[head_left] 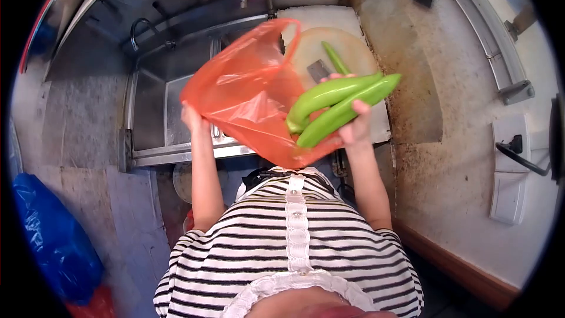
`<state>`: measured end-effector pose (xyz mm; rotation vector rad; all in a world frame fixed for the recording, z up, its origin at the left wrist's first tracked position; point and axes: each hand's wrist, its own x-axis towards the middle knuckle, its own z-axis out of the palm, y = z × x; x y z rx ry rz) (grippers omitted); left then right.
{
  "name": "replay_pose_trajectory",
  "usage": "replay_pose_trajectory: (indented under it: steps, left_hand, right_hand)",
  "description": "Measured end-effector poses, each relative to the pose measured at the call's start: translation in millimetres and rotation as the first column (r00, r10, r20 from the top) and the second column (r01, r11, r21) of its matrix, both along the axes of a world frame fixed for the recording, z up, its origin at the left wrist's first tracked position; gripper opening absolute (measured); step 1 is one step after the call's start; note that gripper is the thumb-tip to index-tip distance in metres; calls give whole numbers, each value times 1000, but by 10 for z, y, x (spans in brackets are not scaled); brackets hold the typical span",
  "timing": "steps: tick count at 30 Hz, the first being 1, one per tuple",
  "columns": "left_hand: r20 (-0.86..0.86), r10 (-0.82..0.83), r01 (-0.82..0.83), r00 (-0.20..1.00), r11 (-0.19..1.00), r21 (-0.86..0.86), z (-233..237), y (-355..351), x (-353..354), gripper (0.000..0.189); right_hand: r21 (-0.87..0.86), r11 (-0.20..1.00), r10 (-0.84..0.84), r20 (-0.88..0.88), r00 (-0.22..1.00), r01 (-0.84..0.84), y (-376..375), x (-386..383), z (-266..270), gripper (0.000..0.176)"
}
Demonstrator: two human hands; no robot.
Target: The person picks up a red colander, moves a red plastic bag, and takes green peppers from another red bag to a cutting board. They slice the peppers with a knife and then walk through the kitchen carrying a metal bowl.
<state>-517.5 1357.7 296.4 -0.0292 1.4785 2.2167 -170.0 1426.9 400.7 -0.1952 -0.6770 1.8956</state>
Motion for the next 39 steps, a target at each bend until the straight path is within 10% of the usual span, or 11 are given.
replay_pose_trajectory:
  steps: [6, 9, 13, 16, 20, 23, 25, 30, 33, 36, 39]
  left_hand:
    - [-762, -218, -440, 610, 706, -555, -532, -980, -630, 34]
    - [-582, -72, -311, 810, 787, -532, -404, -1430, -697, 33]
    - [-715, 131, -595, 686, 666, -449, 39, -1960, -787, 31]
    - [-708, 81, -516, 701, 743, -426, 528, -1991, -573, 30]
    - [-669, 166, -470, 724, 829, -303, 951, -1882, -389, 28]
    - [-654, 272, -473, 706, 869, -149, 1262, -1855, -357, 22]
    - [-722, 253, -502, 644, 852, -149, 1518, -1817, -331, 20]
    - [-785, -41, -449, 618, 802, -395, 1716, -1944, -202, 10]
    - [-682, 78, -314, 728, 921, -230, 1515, -2056, -20, 14]
    - [-657, 95, -271, 747, 947, -171, 1620, -2053, 445, 15]
    - [-486, 37, -89, 873, 992, -84, 1718, -2111, 923, 16]
  right_hand:
    - [-140, 956, -282, -178, 943, 259, 769, 166, 360, 55]
    - [-192, 910, -400, -178, 899, 367, 1276, 32, 288, 47]
    - [-17, 885, -450, 229, 863, 465, 1810, -64, 216, 38]
    - [329, 823, -563, 577, 591, 462, 1942, -266, 356, 33]
    - [598, 799, -597, 801, 36, -58, 2221, -599, -100, 44]
    - [540, 775, -617, 532, -580, -329, 2056, -1046, -773, 47]
    - [486, 801, -587, 520, -621, -349, 1990, -1172, -1137, 51]
    - [577, 632, -755, 309, -578, -517, 2209, -893, -2084, 72]
    - [465, 710, -704, 450, -550, -529, 1911, -1266, -1511, 86]
    - [791, 347, -688, 580, 436, -504, 961, -1906, -770, 87]
    - [788, -83, -434, 522, 734, -610, -363, -2223, -192, 111]
